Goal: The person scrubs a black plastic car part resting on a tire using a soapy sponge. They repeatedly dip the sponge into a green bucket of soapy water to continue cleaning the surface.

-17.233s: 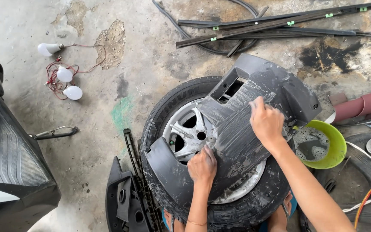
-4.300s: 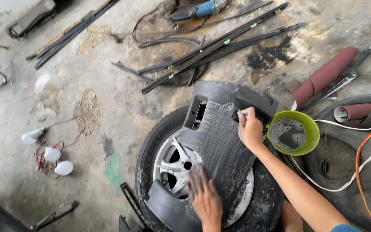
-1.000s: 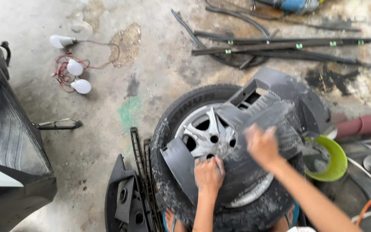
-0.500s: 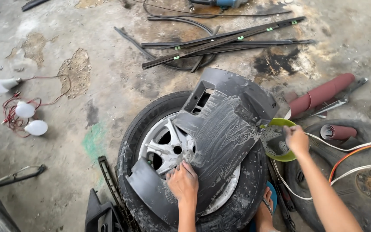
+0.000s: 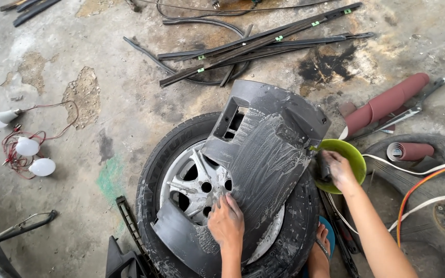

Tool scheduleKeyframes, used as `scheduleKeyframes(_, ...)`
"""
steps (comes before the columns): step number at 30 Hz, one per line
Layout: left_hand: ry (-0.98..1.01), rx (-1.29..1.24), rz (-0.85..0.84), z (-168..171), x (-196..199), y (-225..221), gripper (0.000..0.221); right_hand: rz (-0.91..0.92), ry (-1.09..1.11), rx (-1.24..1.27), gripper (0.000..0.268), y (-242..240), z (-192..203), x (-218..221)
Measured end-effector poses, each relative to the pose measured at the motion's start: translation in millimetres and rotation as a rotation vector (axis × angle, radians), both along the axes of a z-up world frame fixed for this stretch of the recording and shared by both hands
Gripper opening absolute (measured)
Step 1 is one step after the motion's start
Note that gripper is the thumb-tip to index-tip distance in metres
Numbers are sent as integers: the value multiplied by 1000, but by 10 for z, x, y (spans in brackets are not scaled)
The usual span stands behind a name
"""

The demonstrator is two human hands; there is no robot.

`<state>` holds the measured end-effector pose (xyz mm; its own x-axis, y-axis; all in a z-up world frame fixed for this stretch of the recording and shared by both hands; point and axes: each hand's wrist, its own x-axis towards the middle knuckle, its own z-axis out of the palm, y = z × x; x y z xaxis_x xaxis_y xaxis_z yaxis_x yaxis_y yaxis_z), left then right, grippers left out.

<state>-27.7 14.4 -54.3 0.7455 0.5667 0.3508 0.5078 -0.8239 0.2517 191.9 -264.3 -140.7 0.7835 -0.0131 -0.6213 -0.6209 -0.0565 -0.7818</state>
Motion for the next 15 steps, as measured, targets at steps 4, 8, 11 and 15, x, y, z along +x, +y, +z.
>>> scheduleKeyframes(4, 24, -25, 21, 27, 1, -7, 37, -6, -450, -231, 18, 445, 675, -256)
scheduleKeyframes(8, 2, -23, -6, 52, -48, 13, 33, 428, -1045, -570, 9, 1390, 1238, -664)
scheduleKeyframes(11, 28, -32, -38, -59, -160, 79, 31, 801, -1274, -522, 7, 1837, 1086, -922)
scheduleKeyframes(15, 10, 31, -71, 63, -232, 142, 35, 771, -1110, -495, 27, 2011, 1716, -407)
